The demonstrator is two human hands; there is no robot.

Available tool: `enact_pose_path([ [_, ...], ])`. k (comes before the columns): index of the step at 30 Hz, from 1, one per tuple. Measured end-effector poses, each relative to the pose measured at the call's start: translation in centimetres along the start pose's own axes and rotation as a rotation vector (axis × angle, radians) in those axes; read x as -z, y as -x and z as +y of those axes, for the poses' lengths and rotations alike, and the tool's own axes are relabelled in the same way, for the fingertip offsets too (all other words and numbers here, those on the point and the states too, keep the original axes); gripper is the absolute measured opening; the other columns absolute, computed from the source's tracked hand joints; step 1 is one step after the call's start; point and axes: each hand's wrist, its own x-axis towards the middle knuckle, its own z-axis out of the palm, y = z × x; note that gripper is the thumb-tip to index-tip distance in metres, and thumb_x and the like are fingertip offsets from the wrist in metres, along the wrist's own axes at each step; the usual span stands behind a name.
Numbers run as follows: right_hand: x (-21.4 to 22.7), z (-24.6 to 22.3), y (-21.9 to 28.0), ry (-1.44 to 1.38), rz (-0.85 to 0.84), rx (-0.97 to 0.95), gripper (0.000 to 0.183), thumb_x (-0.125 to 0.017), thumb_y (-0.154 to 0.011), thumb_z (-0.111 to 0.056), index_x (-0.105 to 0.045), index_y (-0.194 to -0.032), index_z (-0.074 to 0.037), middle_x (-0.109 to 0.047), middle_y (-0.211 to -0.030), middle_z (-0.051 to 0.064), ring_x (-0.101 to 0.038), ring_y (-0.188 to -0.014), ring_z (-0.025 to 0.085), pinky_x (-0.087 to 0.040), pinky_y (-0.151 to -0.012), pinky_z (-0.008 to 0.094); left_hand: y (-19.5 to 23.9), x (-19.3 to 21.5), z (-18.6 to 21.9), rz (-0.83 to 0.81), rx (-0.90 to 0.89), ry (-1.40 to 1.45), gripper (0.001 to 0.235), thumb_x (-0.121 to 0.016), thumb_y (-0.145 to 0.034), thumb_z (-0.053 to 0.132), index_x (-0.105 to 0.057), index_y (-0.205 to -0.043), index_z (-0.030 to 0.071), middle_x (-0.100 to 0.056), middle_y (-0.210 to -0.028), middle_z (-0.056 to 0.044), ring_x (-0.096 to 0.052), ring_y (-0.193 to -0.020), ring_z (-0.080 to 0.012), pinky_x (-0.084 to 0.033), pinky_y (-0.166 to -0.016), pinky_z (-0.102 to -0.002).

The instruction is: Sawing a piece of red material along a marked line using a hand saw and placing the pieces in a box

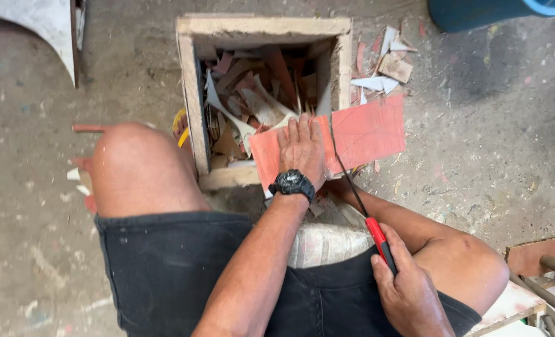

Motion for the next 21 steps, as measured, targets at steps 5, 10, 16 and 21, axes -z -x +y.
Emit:
enact_pose_path([
  [5,-0.2,0.0,-0.3,-0.045,0.007,-0.034,0.064,-0.058,-0.090,-0.030,-0.046,-0.153,-0.026,-0.061,-0.149,-0.004,-0.058,-0.137,0.018,-0.039,-0.113,0.030,0.1,0.7,0.0,-0.067,-0.008,-0.005,0.119,-0.091,-0.064,0.044,-0.028,-0.155,0.001,-0.026,-0.163,-0.025,-0.023,-0.150,-0.0474,-0.023,-0.118,-0.066],
  [10,-0.4,-1.3,-1.9,-0.106,0.002,0.121,0.057,-0.052,-0.094,-0.021,-0.047,-0.151,-0.017,-0.062,-0.148,0.001,-0.058,-0.134,0.017,-0.035,-0.115,0.028,-0.2,-0.1,0.1,-0.097,-0.029,-0.054,0.118,-0.088,-0.065,0.052,-0.030,-0.156,0.004,-0.022,-0.164,-0.027,-0.020,-0.151,-0.0497,-0.022,-0.117,-0.069],
  [16,-0.7,0.5,-3.3,-0.039,0.006,0.162,0.058,-0.052,-0.094,-0.022,-0.045,-0.152,-0.016,-0.057,-0.152,0.004,-0.054,-0.138,0.019,-0.033,-0.116,0.029,-0.1,-0.5,-0.1,-0.040,-0.026,-0.042,0.123,-0.091,-0.058,0.054,-0.033,-0.154,0.004,-0.026,-0.163,-0.025,-0.023,-0.151,-0.0484,-0.024,-0.117,-0.069],
  [21,0.0,-5.2,-7.6,0.132,-0.127,0.046,0.055,-0.047,-0.097,-0.024,-0.041,-0.152,-0.031,-0.072,-0.118,0.022,-0.066,-0.104,0.052,-0.050,-0.086,0.052,-0.4,-0.2,-0.1,-0.005,-0.032,-0.035,0.115,-0.090,-0.054,0.050,-0.042,-0.149,0.008,-0.033,-0.159,-0.024,-0.031,-0.147,-0.0494,-0.029,-0.113,-0.069],
])
